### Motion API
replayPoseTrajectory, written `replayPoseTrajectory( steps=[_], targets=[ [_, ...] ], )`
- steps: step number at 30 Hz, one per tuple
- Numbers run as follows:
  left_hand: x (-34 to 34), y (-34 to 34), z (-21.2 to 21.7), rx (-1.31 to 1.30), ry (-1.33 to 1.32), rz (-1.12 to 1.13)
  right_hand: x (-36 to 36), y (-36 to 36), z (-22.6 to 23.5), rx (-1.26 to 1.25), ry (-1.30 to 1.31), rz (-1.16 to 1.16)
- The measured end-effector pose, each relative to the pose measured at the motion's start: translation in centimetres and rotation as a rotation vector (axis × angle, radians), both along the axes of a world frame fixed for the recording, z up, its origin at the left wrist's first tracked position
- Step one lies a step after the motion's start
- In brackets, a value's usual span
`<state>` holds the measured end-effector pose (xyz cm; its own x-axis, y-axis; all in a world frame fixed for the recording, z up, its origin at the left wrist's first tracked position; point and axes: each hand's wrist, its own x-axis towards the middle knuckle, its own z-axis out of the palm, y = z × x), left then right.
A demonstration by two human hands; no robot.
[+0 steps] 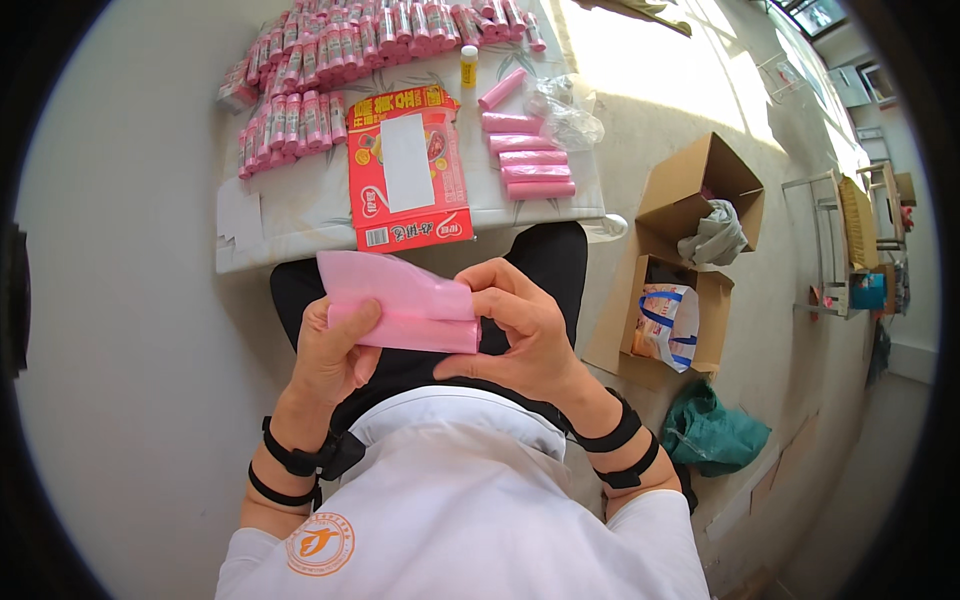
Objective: The recorder is packaging small pink rolls of material, possibly plastic liners or bags, into individual sleeves and then into a larger box.
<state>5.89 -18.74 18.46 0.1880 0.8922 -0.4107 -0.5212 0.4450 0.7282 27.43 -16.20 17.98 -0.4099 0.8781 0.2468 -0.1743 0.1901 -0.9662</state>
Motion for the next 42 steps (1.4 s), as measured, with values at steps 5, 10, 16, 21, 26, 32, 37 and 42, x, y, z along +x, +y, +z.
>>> replayPoseTrajectory(
  steps=[5, 10, 16, 21, 26, 32, 37, 42],
  targets=[
    [-0.9, -1.9, 0.4, 0.427, 0.080, -0.069, -1.3, -2.1, 0.6, -0.225, 0.079, -0.145],
    [-1.0, -3.3, 0.1, 0.485, 0.333, 0.033, -2.7, -3.9, 1.0, -0.569, 0.190, -0.179],
    [-1.5, -3.5, -0.5, 0.284, 0.114, 0.026, -2.4, -4.1, 0.8, -0.352, 0.141, -0.101],
    [-2.0, -3.4, -0.6, 0.354, 0.097, 0.002, -3.1, -3.4, 0.4, -0.846, 0.324, -0.140],
    [-2.6, -2.1, -2.1, 0.349, 0.299, 0.003, -4.0, -1.7, -0.8, -0.851, 0.254, -0.157],
    [-2.8, 0.6, -4.4, 0.020, 0.100, 0.106, -4.2, 1.6, -3.0, -0.496, 0.137, -0.135],
    [-2.9, 3.8, -7.4, 0.063, 0.152, 0.062, -4.0, 4.8, -6.5, -0.836, -0.004, -0.207],
    [-3.8, 6.8, -11.1, 0.068, 0.339, -0.015, -4.3, 7.5, -10.3, -0.976, 0.008, -0.202]
  ],
)
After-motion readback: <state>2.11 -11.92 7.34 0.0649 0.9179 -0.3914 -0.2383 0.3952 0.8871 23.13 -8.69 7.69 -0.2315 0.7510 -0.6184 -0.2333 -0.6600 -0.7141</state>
